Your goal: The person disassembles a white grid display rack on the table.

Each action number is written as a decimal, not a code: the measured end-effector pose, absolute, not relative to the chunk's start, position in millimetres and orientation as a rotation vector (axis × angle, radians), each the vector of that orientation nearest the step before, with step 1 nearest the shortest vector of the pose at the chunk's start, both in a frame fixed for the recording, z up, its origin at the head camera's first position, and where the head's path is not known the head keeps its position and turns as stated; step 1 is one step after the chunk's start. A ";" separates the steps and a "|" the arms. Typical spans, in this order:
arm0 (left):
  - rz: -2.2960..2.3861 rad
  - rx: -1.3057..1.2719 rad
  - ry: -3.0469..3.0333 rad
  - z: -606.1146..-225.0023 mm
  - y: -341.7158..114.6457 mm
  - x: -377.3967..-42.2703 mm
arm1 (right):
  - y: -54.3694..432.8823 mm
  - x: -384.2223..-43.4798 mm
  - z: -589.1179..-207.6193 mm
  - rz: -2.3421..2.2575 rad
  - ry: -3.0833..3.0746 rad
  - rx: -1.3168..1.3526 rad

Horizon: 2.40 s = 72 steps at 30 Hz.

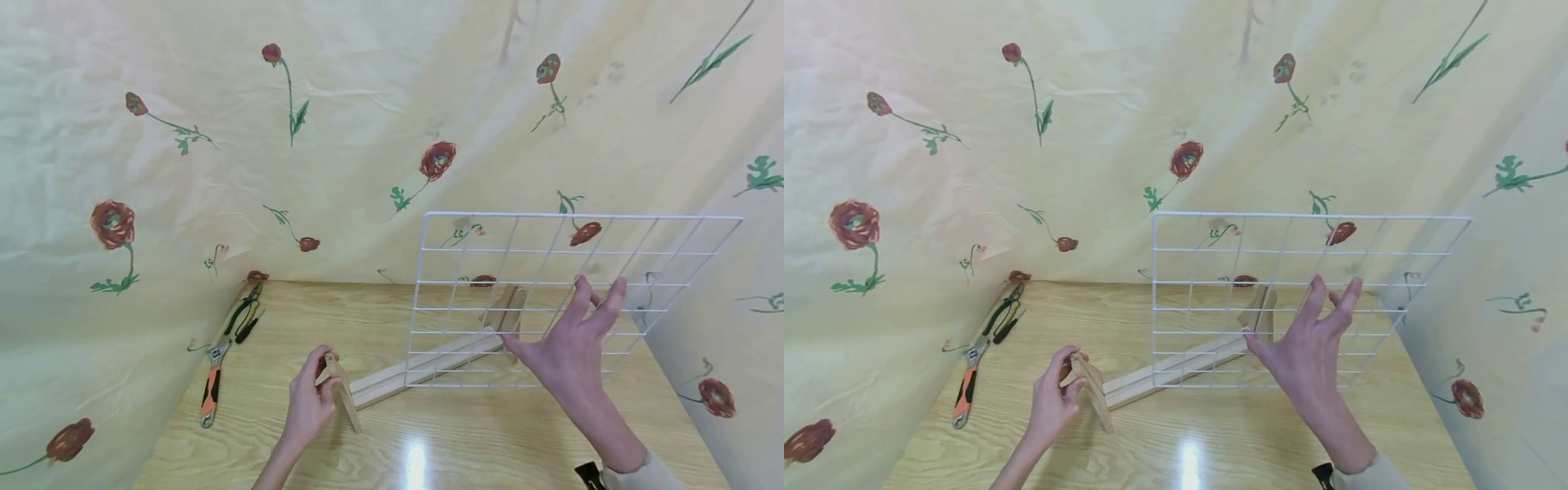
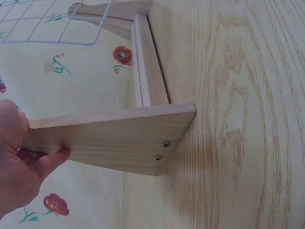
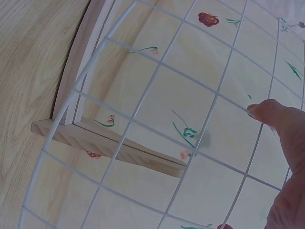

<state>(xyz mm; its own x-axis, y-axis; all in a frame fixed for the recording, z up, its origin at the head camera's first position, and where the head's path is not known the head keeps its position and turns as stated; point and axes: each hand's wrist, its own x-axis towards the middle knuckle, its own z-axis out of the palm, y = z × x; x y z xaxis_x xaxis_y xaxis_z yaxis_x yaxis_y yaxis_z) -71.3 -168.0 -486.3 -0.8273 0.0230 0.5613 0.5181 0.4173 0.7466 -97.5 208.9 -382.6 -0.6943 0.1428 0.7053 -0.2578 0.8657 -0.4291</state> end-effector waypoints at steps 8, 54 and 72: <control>-1.411 -0.456 -2.210 -486.1 -168.5 -68.2 | 210.9 -98.4 -386.6 0.622 -2.227 0.148; -1.249 -0.411 -2.200 -491.6 -168.2 -57.8 | 211.4 -102.8 -398.9 0.603 -2.258 0.179; -1.259 -0.375 -2.201 -491.4 -168.5 -53.7 | 209.6 -104.7 -402.3 0.615 -2.253 0.160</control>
